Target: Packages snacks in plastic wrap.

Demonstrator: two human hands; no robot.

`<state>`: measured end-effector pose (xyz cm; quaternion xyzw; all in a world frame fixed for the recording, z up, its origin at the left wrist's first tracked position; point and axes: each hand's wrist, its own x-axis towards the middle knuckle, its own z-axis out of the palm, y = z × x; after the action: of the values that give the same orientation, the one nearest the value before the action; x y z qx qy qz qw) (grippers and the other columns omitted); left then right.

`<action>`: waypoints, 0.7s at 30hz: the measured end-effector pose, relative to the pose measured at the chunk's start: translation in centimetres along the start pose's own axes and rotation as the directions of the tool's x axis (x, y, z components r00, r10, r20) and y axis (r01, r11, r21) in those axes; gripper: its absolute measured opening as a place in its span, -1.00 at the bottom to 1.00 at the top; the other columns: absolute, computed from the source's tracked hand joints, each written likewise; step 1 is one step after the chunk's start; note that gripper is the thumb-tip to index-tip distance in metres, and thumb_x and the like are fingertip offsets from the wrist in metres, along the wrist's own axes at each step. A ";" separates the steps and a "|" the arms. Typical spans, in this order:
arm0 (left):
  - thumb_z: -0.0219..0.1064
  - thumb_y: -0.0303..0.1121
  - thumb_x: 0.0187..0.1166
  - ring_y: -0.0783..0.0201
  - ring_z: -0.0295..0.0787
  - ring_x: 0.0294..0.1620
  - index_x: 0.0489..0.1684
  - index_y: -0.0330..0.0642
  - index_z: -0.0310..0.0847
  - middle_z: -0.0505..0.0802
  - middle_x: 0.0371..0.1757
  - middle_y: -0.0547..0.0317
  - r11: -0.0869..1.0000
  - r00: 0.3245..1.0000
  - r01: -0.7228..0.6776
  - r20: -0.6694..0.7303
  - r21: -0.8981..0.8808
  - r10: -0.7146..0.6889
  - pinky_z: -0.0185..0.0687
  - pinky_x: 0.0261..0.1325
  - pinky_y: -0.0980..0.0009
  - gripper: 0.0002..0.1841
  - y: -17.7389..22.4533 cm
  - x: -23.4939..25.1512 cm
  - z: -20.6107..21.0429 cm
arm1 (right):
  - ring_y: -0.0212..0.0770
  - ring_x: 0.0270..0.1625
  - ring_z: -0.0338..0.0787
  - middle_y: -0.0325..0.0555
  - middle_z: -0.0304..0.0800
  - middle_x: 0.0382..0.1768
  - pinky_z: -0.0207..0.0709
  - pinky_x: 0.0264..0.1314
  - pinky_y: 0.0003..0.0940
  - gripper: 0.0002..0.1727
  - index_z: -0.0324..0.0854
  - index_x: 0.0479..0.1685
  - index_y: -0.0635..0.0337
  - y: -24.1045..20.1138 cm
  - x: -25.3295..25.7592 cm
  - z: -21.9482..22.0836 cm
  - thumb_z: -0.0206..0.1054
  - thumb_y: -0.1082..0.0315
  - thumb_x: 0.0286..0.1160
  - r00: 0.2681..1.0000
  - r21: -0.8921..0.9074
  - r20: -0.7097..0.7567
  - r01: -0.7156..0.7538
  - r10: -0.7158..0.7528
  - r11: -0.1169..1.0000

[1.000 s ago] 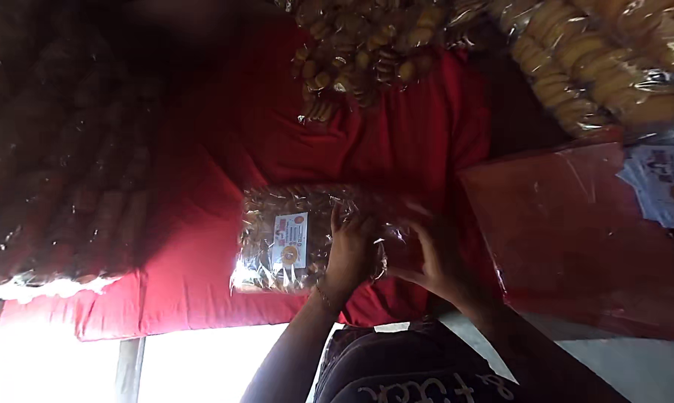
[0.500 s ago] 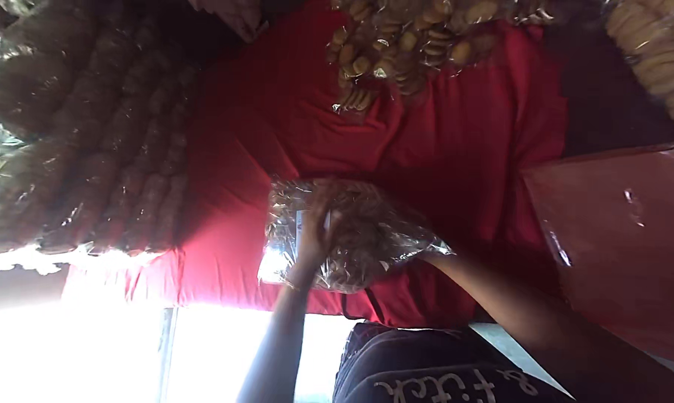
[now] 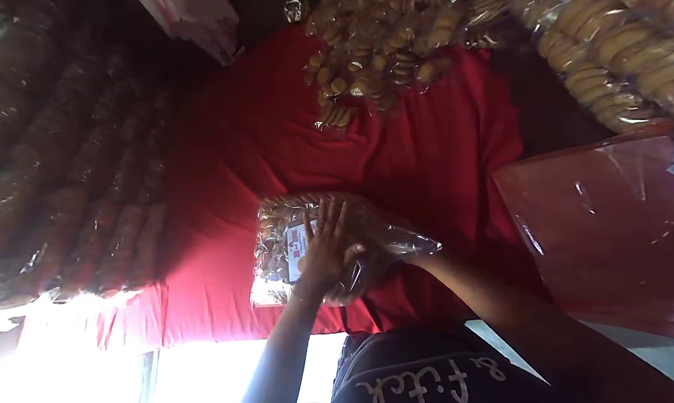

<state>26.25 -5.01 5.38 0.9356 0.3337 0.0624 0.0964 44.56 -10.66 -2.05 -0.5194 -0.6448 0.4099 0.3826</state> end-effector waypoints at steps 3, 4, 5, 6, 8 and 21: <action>-0.62 0.48 0.59 -0.24 -0.01 0.87 0.82 -0.25 0.16 0.29 0.82 -0.15 0.998 0.998 -0.002 -0.065 0.062 0.006 -0.45 0.75 -0.46 0.08 0.0 0.5 3.2 | -0.09 0.64 0.49 0.14 0.56 0.54 0.23 0.73 -0.17 -0.43 0.46 0.60 0.24 1.1 -1.7 -0.6 0.22 0.14 0.69 0.990 -0.171 0.010 -0.139 0.143 0.975; -0.65 0.47 0.58 -0.21 -0.12 0.90 0.85 -0.24 0.08 0.20 0.86 -0.14 1.000 1.000 -0.007 -0.017 -0.007 0.007 -0.55 0.75 -0.45 0.08 -0.2 0.2 3.1 | -0.06 0.63 0.50 0.17 0.57 0.53 0.23 0.72 -0.14 -0.44 0.48 0.58 0.26 1.7 -2.2 -0.2 0.24 0.16 0.67 0.985 -0.151 0.015 -0.167 0.171 0.974; -0.65 0.50 0.56 -0.19 -0.23 0.92 0.88 -0.23 0.00 0.12 0.88 -0.13 0.994 0.999 -0.015 0.035 -0.110 0.019 -0.64 0.75 -0.44 0.10 -0.3 0.0 2.4 | -0.08 0.65 0.47 0.16 0.54 0.56 0.20 0.75 -0.18 -0.42 0.44 0.61 0.26 1.3 -2.2 -0.5 0.26 0.19 0.66 0.981 -0.117 0.028 -0.186 0.191 0.976; -0.60 0.57 0.50 -0.19 -0.31 0.93 0.89 -0.27 -0.07 0.05 0.90 -0.16 0.978 0.996 -0.026 0.082 -0.205 0.043 -0.69 0.75 -0.44 0.16 0.1 0.0 1.2 | -0.11 0.68 0.42 0.13 0.49 0.60 0.17 0.77 -0.21 -0.41 0.41 0.64 0.25 0.4 -1.9 -1.2 0.28 0.22 0.65 0.976 -0.078 0.037 -0.210 0.213 0.975; -0.26 0.63 0.41 -0.34 -0.20 0.89 0.83 -0.44 -0.04 0.11 0.84 -0.37 0.983 0.990 -0.107 0.071 -0.150 0.119 -0.52 0.74 -0.49 0.26 3.0 0.1 -0.8 | -0.18 0.76 0.31 0.04 0.37 0.71 0.07 0.81 -0.26 -0.37 0.26 0.75 0.20 0.5 -1.5 -1.0 0.19 0.20 0.72 0.984 -0.139 0.002 -0.176 0.178 0.975; 0.24 -0.57 0.24 -0.15 0.77 0.34 -0.18 -0.40 0.83 0.94 -0.01 -0.10 0.963 0.950 -0.092 -0.312 -0.254 0.009 -0.01 0.71 -0.26 -0.72 5.2 1.9 3.5 | 0.26 0.50 0.55 0.21 0.65 0.39 0.28 0.53 0.31 -0.12 0.65 0.36 0.23 -2.3 -6.6 -7.2 0.61 -0.26 0.11 1.000 -0.500 -0.022 -0.018 0.008 0.866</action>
<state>31.55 -8.19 3.24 0.9014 0.3090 0.2541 0.1658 51.50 -16.51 2.27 -0.6090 -0.7217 0.2267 0.2384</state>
